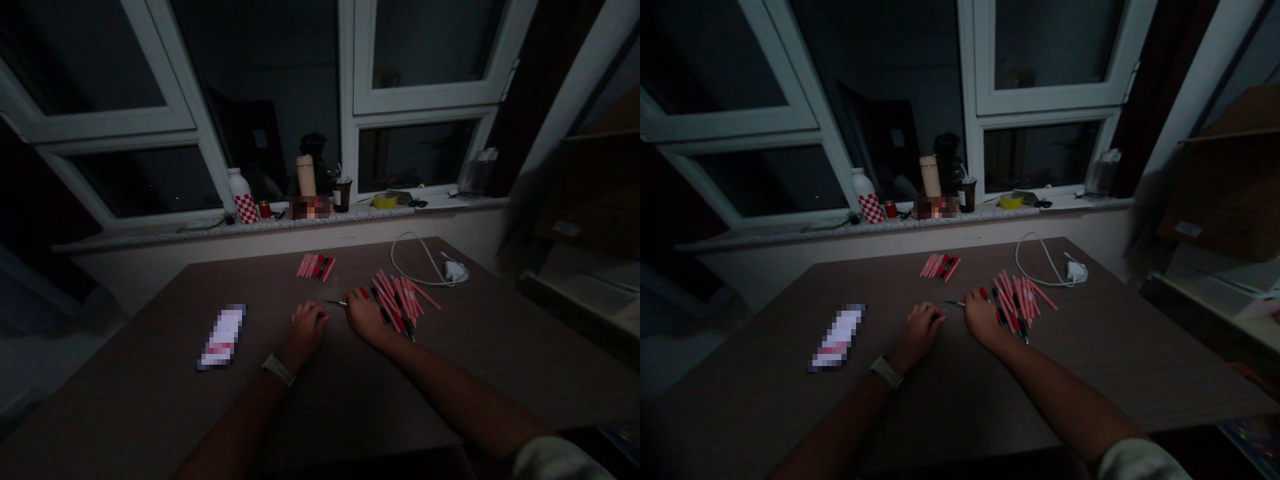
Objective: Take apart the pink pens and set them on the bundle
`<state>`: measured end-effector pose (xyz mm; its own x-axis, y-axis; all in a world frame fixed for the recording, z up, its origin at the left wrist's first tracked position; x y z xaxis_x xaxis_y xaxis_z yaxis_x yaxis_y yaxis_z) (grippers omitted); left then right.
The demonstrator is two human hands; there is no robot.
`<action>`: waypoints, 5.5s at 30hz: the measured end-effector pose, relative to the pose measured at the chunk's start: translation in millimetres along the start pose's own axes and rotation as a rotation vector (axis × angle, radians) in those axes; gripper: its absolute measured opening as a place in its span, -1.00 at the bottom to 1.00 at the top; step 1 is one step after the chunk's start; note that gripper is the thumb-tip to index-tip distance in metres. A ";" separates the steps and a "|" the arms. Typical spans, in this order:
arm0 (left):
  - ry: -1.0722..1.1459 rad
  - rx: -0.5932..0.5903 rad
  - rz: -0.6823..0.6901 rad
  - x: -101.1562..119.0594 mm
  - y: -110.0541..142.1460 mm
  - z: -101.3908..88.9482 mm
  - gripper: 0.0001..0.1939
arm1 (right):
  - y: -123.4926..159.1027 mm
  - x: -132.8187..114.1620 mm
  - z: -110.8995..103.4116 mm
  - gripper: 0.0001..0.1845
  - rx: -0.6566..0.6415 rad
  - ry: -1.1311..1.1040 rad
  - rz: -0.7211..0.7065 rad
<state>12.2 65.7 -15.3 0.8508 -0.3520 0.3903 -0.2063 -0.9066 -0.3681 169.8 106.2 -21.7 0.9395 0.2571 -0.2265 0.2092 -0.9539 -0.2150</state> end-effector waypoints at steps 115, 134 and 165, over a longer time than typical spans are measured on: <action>0.619 0.140 -0.244 -29.4 -9.9 -8.7 -0.68 | 23.2 -1.6 -4.0 -0.72 -0.038 -1.018 -0.222; 0.838 0.337 -0.418 -37.3 -9.6 -16.7 -0.63 | 26.6 -4.8 1.2 -0.67 0.116 -0.706 -0.234; 0.566 0.186 -0.235 -27.1 -4.4 -29.0 -0.75 | 34.1 -9.6 -2.5 -0.63 -0.028 -0.632 -0.288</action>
<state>-24.0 72.4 0.1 0.4652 -0.2630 0.8452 0.0858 -0.9370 -0.3387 168.6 70.8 -24.5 0.5090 0.5331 -0.6758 0.4410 -0.8358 -0.3271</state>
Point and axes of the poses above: each hand's wrist, its own y-axis away from the middle knuckle, its own z-axis out of the palm, x = y × z, the point moved 5 cm from there along -y, towards the middle knuckle
